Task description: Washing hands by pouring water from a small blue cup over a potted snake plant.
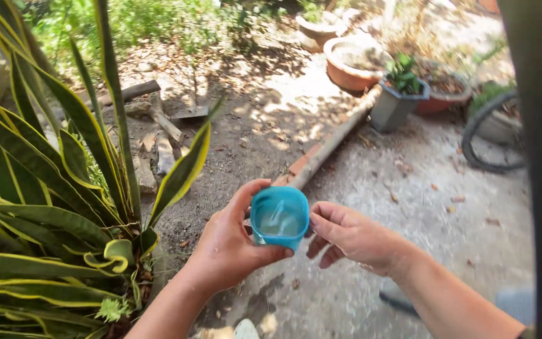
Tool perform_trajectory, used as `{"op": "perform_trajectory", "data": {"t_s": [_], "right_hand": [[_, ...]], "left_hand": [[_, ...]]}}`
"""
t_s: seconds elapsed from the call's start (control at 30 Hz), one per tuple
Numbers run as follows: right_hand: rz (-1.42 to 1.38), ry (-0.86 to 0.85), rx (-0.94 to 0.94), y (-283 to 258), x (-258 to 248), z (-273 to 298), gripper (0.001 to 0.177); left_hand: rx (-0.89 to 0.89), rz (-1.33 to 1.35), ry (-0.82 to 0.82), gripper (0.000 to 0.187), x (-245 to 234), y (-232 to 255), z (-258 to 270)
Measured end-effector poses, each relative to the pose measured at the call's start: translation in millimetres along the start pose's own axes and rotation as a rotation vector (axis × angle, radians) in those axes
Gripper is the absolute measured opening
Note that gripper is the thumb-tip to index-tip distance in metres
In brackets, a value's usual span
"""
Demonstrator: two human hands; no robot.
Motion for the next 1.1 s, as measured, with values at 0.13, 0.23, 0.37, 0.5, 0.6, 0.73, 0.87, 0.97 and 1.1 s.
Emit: {"op": "perform_trajectory", "data": {"t_s": [0.13,0.23,0.37,0.5,0.6,0.73,0.87,0.97,1.1], "right_hand": [[-0.002,-0.131,0.051,-48.9,-21.9,-73.7,0.03],[-0.027,-0.193,0.021,-79.3,-20.4,-126.7,0.026],[-0.015,-0.324,-0.026,-101.1,-6.5,-189.8,0.021],[0.061,-0.398,-0.037,-120.9,9.2,-247.7,0.023],[0.1,-0.521,-0.048,-134.7,16.5,-285.8,0.024],[0.225,-0.594,-0.023,-172.6,32.7,-314.7,0.024],[0.265,-0.716,-0.051,-204.3,52.3,-327.5,0.027],[0.35,-0.722,-0.082,-229.3,71.9,-327.3,0.026],[0.442,-0.755,-0.15,-252.5,107.9,-328.6,0.026]], "left_hand": [[0.038,0.123,0.0,0.103,-27.7,-11.2,-73.3],[0.003,0.15,0.084,0.097,-50.5,-21.2,-108.6],[-0.056,0.235,0.221,0.103,-75.2,-44.1,-132.4],[-0.141,0.182,0.373,0.107,-96.5,-60.1,-145.0],[-0.187,0.294,0.471,0.105,-106.4,-73.6,-148.8],[-0.546,0.551,0.757,0.086,-118.7,-50.9,-138.4],[-0.6,0.853,1.226,0.044,-125.0,-69.1,-117.7],[-0.435,1.227,1.444,0.019,-134.4,-108.8,-98.8],[-0.305,1.533,1.634,0.024,-156.9,-144.7,-92.7]]}}
Point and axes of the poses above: each hand's wrist, its own z-axis away from the middle knuckle, its own x-axis out of the palm, y = z × x, the point moved 2 cm from there along -z, towards the middle knuckle
